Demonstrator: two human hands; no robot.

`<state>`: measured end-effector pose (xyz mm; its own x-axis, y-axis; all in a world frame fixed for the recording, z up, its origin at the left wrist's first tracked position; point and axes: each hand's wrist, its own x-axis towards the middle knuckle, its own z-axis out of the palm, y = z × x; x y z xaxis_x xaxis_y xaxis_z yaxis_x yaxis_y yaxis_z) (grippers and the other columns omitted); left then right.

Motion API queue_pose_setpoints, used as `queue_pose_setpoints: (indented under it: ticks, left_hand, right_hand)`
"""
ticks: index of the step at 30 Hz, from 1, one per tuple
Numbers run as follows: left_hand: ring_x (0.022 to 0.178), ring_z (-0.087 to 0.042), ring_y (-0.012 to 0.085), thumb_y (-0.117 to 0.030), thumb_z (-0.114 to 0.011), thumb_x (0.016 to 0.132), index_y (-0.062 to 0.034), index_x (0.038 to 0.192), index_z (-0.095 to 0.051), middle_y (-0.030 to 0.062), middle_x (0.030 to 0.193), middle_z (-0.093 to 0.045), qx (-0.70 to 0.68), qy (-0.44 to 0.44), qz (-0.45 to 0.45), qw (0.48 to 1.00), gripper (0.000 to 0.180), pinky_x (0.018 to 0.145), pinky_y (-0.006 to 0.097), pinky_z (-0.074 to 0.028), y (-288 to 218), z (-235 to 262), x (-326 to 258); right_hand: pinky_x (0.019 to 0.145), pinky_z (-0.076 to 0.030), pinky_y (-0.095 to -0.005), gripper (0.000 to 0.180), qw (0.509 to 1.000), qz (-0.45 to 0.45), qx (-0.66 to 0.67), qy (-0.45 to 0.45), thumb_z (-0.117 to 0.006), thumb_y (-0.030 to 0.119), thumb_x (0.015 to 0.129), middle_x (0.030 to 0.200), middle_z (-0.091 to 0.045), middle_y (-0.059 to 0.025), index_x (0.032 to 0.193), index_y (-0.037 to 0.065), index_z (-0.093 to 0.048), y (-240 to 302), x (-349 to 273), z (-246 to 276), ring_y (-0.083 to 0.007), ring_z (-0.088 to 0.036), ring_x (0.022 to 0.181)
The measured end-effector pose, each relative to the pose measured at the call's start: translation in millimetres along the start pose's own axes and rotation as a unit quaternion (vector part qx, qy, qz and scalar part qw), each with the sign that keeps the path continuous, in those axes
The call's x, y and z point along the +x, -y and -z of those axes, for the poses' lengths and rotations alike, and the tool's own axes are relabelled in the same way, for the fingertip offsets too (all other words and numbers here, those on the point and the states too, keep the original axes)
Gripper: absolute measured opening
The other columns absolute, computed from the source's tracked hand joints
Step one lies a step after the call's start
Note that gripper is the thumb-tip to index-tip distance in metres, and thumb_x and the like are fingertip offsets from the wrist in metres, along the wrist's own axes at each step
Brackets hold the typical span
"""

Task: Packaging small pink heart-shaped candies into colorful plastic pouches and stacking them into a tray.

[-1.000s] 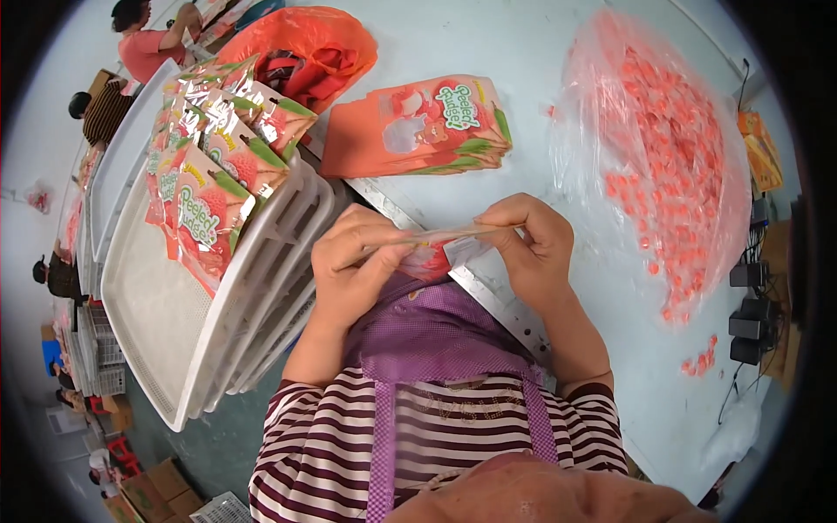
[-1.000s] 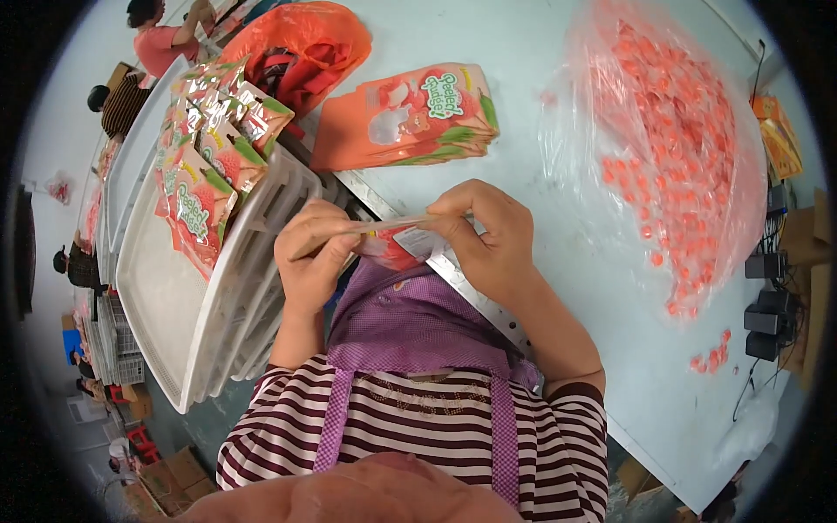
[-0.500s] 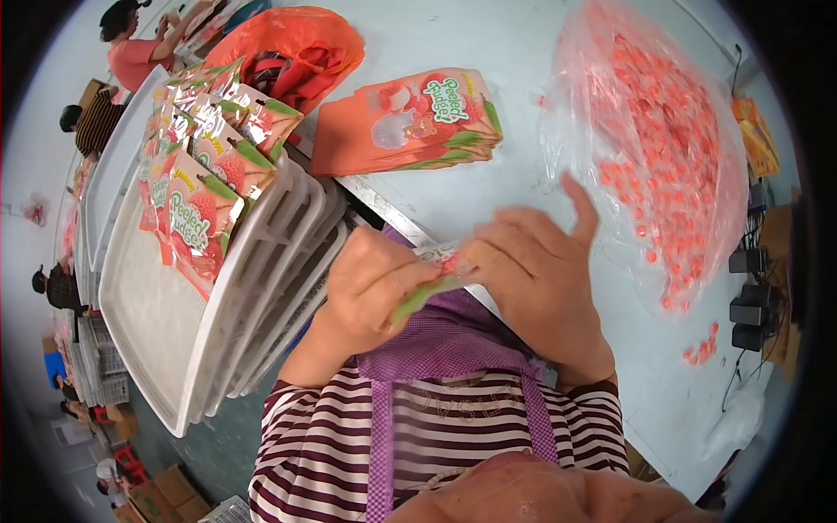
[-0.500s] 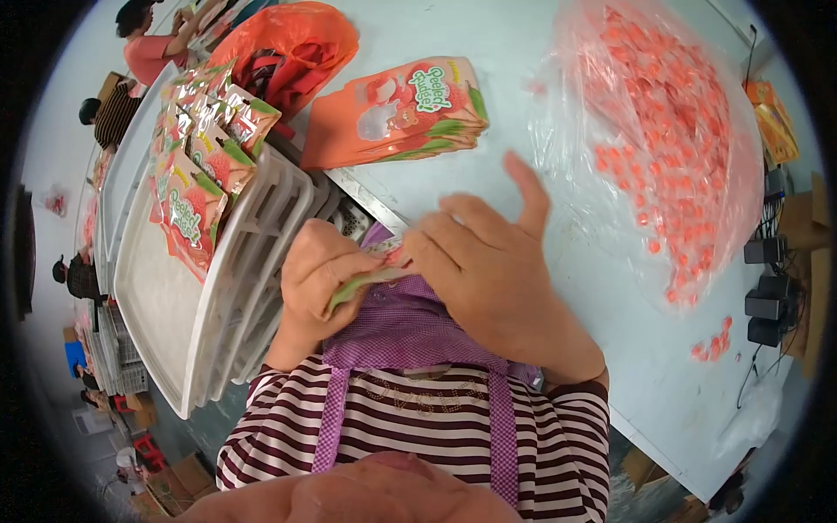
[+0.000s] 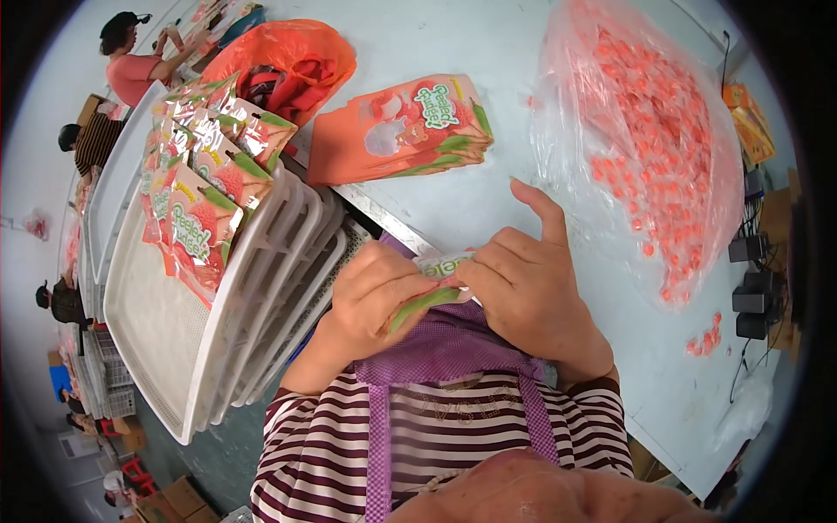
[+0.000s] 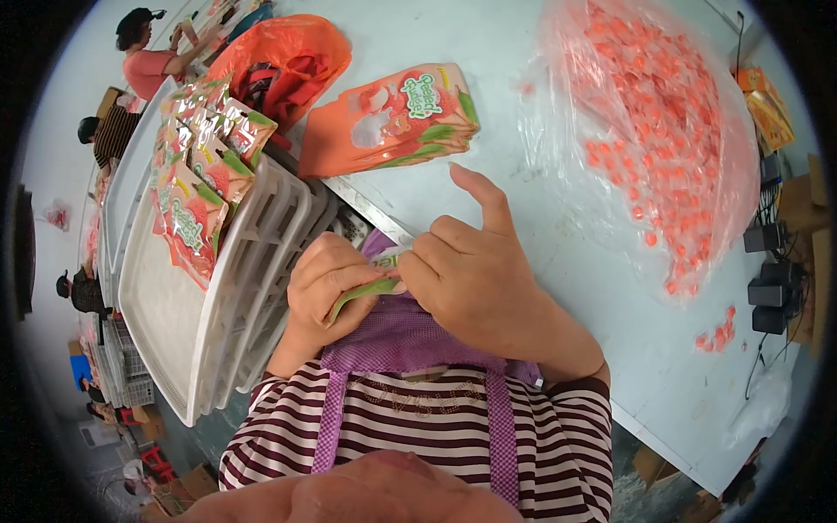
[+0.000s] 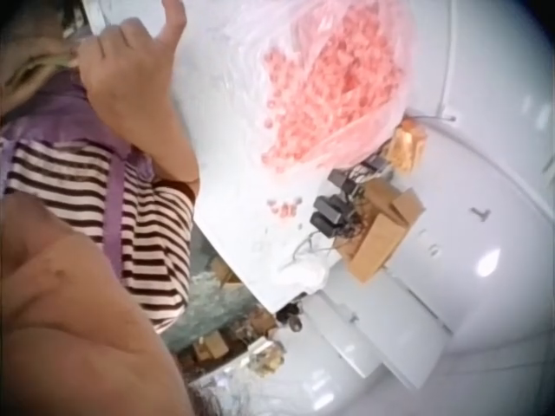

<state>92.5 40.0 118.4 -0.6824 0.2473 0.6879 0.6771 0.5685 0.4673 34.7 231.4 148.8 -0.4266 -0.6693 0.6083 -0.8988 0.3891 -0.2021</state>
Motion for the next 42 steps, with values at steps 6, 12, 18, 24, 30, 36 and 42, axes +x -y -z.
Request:
queue_pose_setpoints:
  ticks: [6,12,18,24,30,36,42]
  left_hand:
    - [0.066,-0.054,0.0235,-0.004,-0.075,0.063,-0.0023,0.09,-0.066,0.0075,0.075,-0.058,-0.035,-0.001,0.025,0.999,0.029,0.06,0.034,-0.043,3.7,20.0,-1.1]
    - [0.097,-0.058,0.0279,-0.02,-0.078,0.071,-0.0062,0.124,-0.053,0.0151,0.104,-0.063,-0.23,0.008,0.051,0.972,0.06,0.081,0.042,-0.045,21.4,36.5,-23.0]
    - [0.1,-0.057,0.0161,-0.027,-0.051,0.095,-0.0041,0.132,-0.042,0.0104,0.123,-0.053,-0.459,0.122,0.385,0.791,0.045,0.079,0.028,-0.051,15.9,10.7,-70.8]
    - [0.119,-0.045,0.0262,-0.058,-0.047,0.087,-0.0058,0.133,-0.036,0.0093,0.131,-0.044,-0.238,-0.26,0.357,0.865,0.07,0.1,0.041,-0.038,-11.3,133.6,-53.8]
    - [0.094,-0.055,0.0164,-0.024,-0.044,0.097,-0.0007,0.113,-0.055,0.0098,0.103,-0.061,0.272,-0.431,0.2,0.837,0.029,0.085,0.028,-0.042,67.5,296.1,-45.4]
    - [0.1,-0.056,0.0184,-0.02,-0.045,0.096,-0.0055,0.124,-0.052,0.0114,0.111,-0.061,0.375,-0.422,0.241,0.789,0.033,0.088,0.028,-0.041,173.8,380.4,-66.0]
    - [0.117,-0.051,0.0271,-0.031,-0.058,0.089,-0.0105,0.135,-0.045,0.013,0.13,-0.051,0.32,-0.267,0.35,0.839,0.052,0.094,0.033,-0.04,265.8,370.6,-115.2]
  right_hand:
    - [0.097,-0.039,-0.0479,0.008,0.997,-0.071,0.036,-0.003,-0.064,0.002,0.069,0.065,-0.055,0.0003,0.073,0.008,-0.062,-13.8,0.2,6.1,-0.0164,-0.054,0.062]
    - [0.084,-0.049,-0.0425,0.023,0.952,-0.085,0.293,-0.034,-0.061,-0.009,0.064,0.069,-0.058,-0.0065,0.08,0.007,-0.064,-20.8,-1.2,-3.0,-0.0237,-0.059,0.07]
    - [0.089,-0.047,-0.0396,0.02,0.909,-0.101,0.4,-0.059,-0.061,-0.007,0.07,0.08,-0.061,-0.0082,0.088,0.0,-0.062,-30.6,-11.6,-9.7,-0.0239,-0.061,0.087]
    - [0.087,-0.044,-0.0325,0.033,0.906,-0.162,0.361,-0.151,-0.069,0.018,0.08,0.103,-0.062,-0.0124,0.105,-0.002,-0.06,-46.7,-11.9,-11.5,-0.0215,-0.057,0.095]
    - [0.089,-0.043,-0.0326,0.02,0.93,-0.179,0.283,-0.155,-0.064,0.006,0.082,0.105,-0.061,-0.0123,0.1,-0.001,-0.062,-53.3,-6.8,-18.8,-0.0221,-0.056,0.099]
    - [0.092,-0.041,-0.0313,0.021,0.947,-0.238,0.205,-0.073,-0.059,0.006,0.085,0.11,-0.058,-0.0107,0.105,0.0,-0.059,-66.9,-4.1,-50.3,-0.0206,-0.054,0.105]
    - [0.091,-0.041,-0.0304,0.021,0.944,-0.267,0.188,-0.047,-0.058,0.007,0.085,0.114,-0.056,-0.0102,0.105,0.001,-0.06,-91.7,-16.3,-88.5,-0.0201,-0.053,0.105]
